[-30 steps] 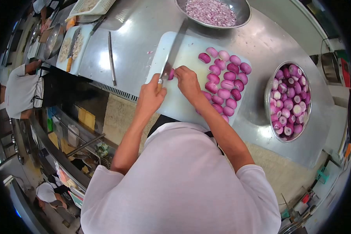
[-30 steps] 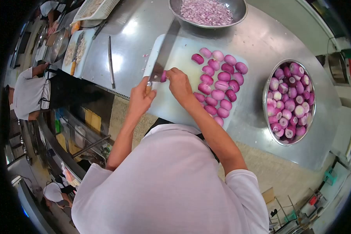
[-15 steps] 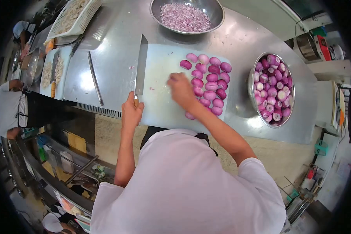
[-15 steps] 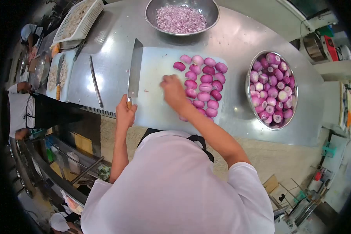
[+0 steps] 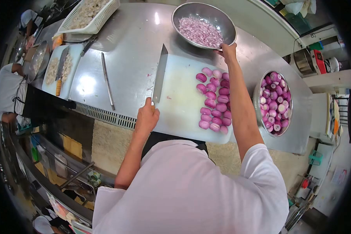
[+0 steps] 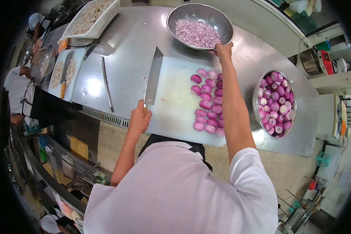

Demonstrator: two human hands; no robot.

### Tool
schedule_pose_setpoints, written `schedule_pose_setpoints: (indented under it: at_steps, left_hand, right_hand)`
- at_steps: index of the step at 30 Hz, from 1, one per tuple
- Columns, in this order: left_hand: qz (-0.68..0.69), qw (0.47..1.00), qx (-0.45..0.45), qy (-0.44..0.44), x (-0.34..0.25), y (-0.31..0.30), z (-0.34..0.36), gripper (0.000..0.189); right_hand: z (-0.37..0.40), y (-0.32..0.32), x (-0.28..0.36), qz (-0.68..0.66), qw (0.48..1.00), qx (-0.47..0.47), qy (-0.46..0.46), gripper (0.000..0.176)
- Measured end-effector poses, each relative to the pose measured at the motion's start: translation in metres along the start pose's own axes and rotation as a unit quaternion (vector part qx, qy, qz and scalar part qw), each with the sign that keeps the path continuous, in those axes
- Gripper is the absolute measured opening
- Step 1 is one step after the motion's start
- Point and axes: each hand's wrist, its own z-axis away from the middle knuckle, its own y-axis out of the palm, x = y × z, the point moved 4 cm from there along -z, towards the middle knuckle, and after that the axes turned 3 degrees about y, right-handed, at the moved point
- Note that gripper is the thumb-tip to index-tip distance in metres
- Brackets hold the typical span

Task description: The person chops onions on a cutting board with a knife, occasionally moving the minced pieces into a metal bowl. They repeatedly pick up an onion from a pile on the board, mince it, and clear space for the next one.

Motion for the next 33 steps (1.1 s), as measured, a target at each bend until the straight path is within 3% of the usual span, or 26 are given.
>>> schedule_pose_setpoints:
  at_steps: [3,4,6,7,9,10,12,14,16,19,23,27,28,30,33]
  left_hand:
    - [0.019,1.000,0.007,0.007,0.006,0.000,-0.002,0.036]
    - [0.019,1.000,0.012,0.004,0.006,-0.001,-0.001,0.036]
    - [0.022,1.000,0.013,-0.002,0.004,-0.005,-0.002,0.036]
    - [0.019,1.000,0.017,-0.004,0.006,-0.006,-0.002,0.036]
    - [0.006,1.000,0.016,0.016,0.004,-0.008,-0.003,0.034]
    - [0.005,1.000,0.016,0.016,-0.009,-0.014,0.000,0.034]
    - [0.031,0.997,0.043,-0.063,-0.029,-0.022,0.007,0.034]
    - [0.032,0.998,0.027,-0.050,-0.023,-0.016,0.006,0.033]
    - [0.024,0.999,0.012,-0.038,-0.027,-0.014,0.007,0.033]
    - [0.061,0.992,-0.001,-0.110,-0.037,-0.014,0.018,0.034]
    - [0.096,0.994,0.001,-0.052,-0.044,-0.001,0.043,0.032]
    - [0.086,0.996,0.036,0.012,-0.028,0.023,0.049,0.031]
    - [0.086,0.996,0.035,0.013,-0.027,0.022,0.048,0.031]
    - [0.127,0.990,0.012,-0.068,-0.018,0.013,0.045,0.025]
    - [0.069,0.996,-0.019,-0.051,-0.020,-0.006,0.034,0.026]
  right_hand:
    - [0.007,0.024,-0.001,0.001,1.000,-0.024,0.009,0.062]
    - [0.012,0.037,0.001,-0.010,1.000,-0.004,0.013,0.069]
    - [0.019,0.063,-0.001,-0.069,0.997,0.037,-0.022,0.065]
    - [0.017,0.076,-0.002,-0.118,0.988,0.094,-0.018,0.093]
    - [0.031,0.086,0.003,-0.130,0.979,0.152,-0.028,0.074]
    - [0.035,0.079,0.005,-0.131,0.979,0.152,-0.028,0.074]
    - [0.048,0.067,0.013,0.166,0.962,0.189,-0.108,0.034]
    - [0.095,0.044,0.025,0.289,0.908,0.161,-0.257,0.021]
    - [0.131,0.018,0.008,0.367,0.887,0.203,-0.191,0.014]
    - [0.181,-0.011,-0.017,0.380,0.871,0.215,-0.223,0.017]
    - [0.205,-0.025,-0.035,0.311,0.906,0.191,-0.214,0.023]
    - [0.212,-0.020,-0.035,0.345,0.891,0.159,-0.248,0.022]
    - [0.213,-0.017,-0.035,0.367,0.884,0.160,-0.241,0.018]
    - [0.218,-0.010,-0.041,0.364,0.880,0.159,-0.260,0.016]
    - [0.226,0.012,-0.056,0.335,0.883,0.157,-0.290,0.016]
